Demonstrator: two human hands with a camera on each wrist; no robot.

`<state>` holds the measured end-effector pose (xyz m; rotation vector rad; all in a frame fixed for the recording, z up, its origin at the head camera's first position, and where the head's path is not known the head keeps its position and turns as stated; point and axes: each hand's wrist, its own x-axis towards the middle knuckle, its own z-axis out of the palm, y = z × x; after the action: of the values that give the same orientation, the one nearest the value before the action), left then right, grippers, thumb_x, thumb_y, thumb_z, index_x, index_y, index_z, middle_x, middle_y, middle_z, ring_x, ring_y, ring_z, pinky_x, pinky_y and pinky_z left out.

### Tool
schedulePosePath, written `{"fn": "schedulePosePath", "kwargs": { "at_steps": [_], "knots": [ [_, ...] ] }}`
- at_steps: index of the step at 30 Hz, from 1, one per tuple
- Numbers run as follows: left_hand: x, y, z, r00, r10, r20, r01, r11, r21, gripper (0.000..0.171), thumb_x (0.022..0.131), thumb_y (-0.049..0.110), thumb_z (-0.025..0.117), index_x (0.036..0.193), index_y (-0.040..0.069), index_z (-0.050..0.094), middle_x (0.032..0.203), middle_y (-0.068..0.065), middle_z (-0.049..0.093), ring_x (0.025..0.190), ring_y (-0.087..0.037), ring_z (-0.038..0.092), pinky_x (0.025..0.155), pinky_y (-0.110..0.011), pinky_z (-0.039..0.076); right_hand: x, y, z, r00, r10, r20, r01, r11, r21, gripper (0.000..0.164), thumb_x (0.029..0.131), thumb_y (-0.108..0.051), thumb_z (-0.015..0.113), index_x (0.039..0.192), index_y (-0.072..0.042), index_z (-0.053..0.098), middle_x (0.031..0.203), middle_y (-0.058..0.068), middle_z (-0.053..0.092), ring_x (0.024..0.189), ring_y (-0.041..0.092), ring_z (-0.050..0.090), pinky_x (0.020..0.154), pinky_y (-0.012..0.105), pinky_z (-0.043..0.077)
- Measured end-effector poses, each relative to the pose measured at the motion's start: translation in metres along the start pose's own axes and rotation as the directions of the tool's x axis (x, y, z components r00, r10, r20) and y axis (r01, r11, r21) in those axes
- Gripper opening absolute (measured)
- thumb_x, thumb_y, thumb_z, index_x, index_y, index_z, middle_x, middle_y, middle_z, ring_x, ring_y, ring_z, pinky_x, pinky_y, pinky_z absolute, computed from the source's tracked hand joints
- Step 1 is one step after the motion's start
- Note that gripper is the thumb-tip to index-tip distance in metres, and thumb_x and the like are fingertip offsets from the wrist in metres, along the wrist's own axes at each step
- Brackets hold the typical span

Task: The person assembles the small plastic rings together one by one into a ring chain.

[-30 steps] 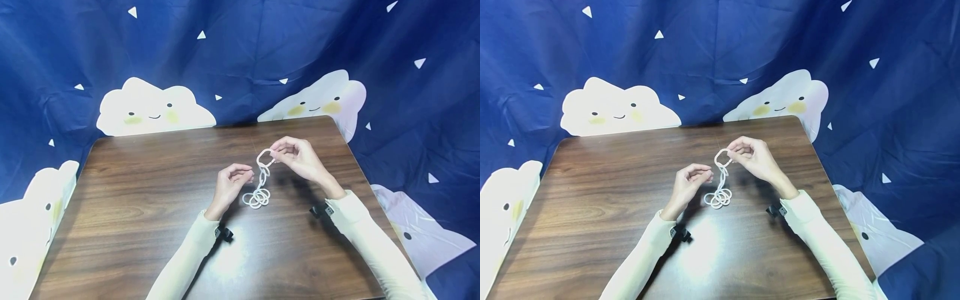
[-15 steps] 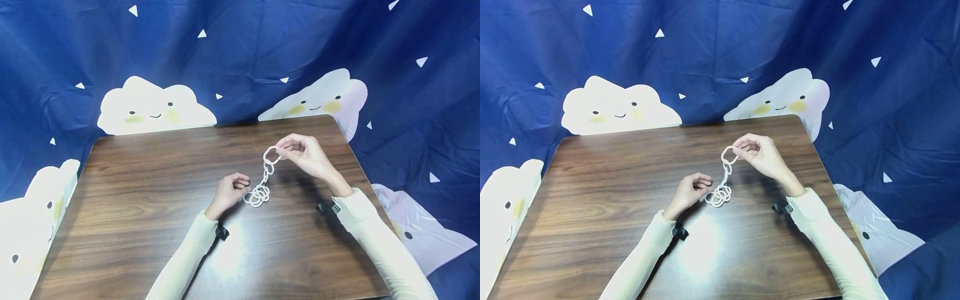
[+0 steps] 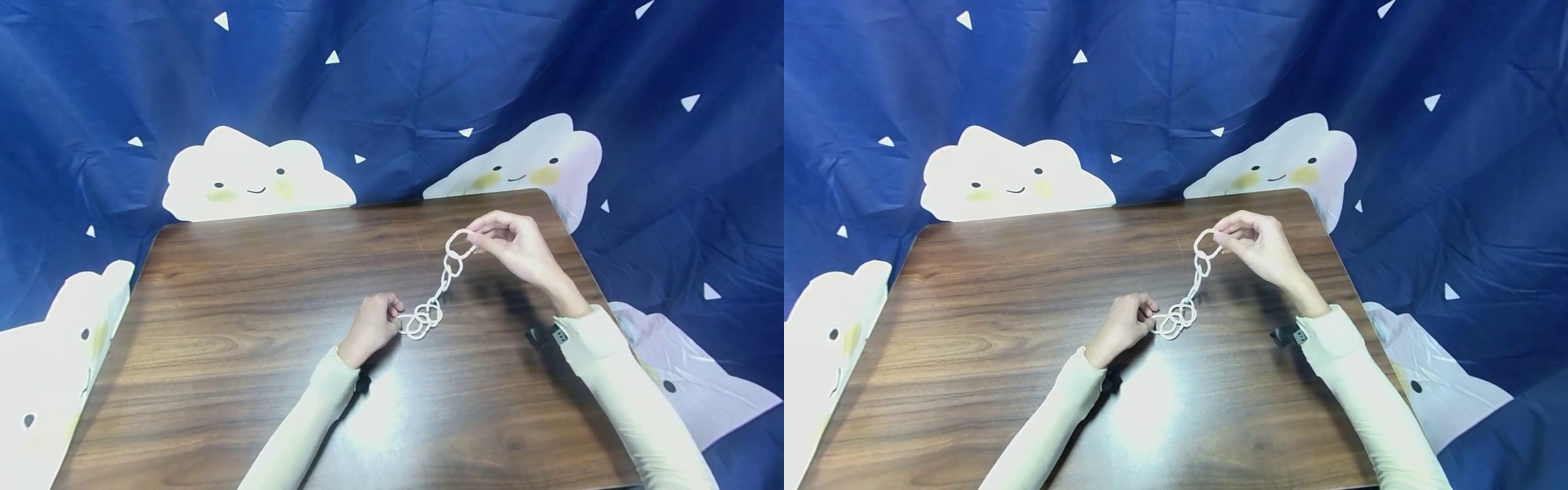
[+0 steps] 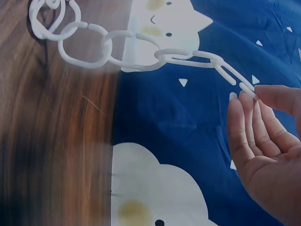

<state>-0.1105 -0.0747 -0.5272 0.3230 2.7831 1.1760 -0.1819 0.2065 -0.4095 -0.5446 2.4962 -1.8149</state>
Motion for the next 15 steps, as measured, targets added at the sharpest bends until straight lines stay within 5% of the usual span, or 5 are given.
{"fn": "schedulePosePath", "kwargs": {
  "at_steps": [9, 15],
  "knots": [
    [-0.009, 0.002, -0.010, 0.999, -0.054, 0.001, 0.054, 0.993, 0.105, 0.007, 0.081, 0.000, 0.072, 0.084, 0.006, 0.072, 0.074, -0.004, 0.071, 0.067, -0.013, 0.060, 0.069, -0.032, 0.052, -0.001, -0.002, -0.019, 0.998, -0.047, -0.035, 0.046, 0.998, -0.032, 0.020, 0.096, -0.004, 0.072, 0.111, 0.009, 0.071, 0.093, -0.012, 0.077, 0.074, 0.006, 0.075, 0.071, 0.022, 0.064],
    [-0.011, 0.004, -0.012, 0.995, -0.096, -0.008, 0.096, 0.986, 0.135, 0.005, 0.085, 0.004, 0.073, 0.081, 0.009, 0.073, 0.077, -0.004, 0.073, 0.076, -0.022, 0.066, 0.077, -0.041, 0.057, -0.002, 0.003, -0.029, 0.997, -0.040, -0.069, 0.035, 0.997, -0.070, 0.019, 0.098, -0.008, 0.071, 0.112, 0.005, 0.072, 0.094, -0.010, 0.077, 0.070, 0.002, 0.071, 0.065, 0.024, 0.062]
  ]
}}
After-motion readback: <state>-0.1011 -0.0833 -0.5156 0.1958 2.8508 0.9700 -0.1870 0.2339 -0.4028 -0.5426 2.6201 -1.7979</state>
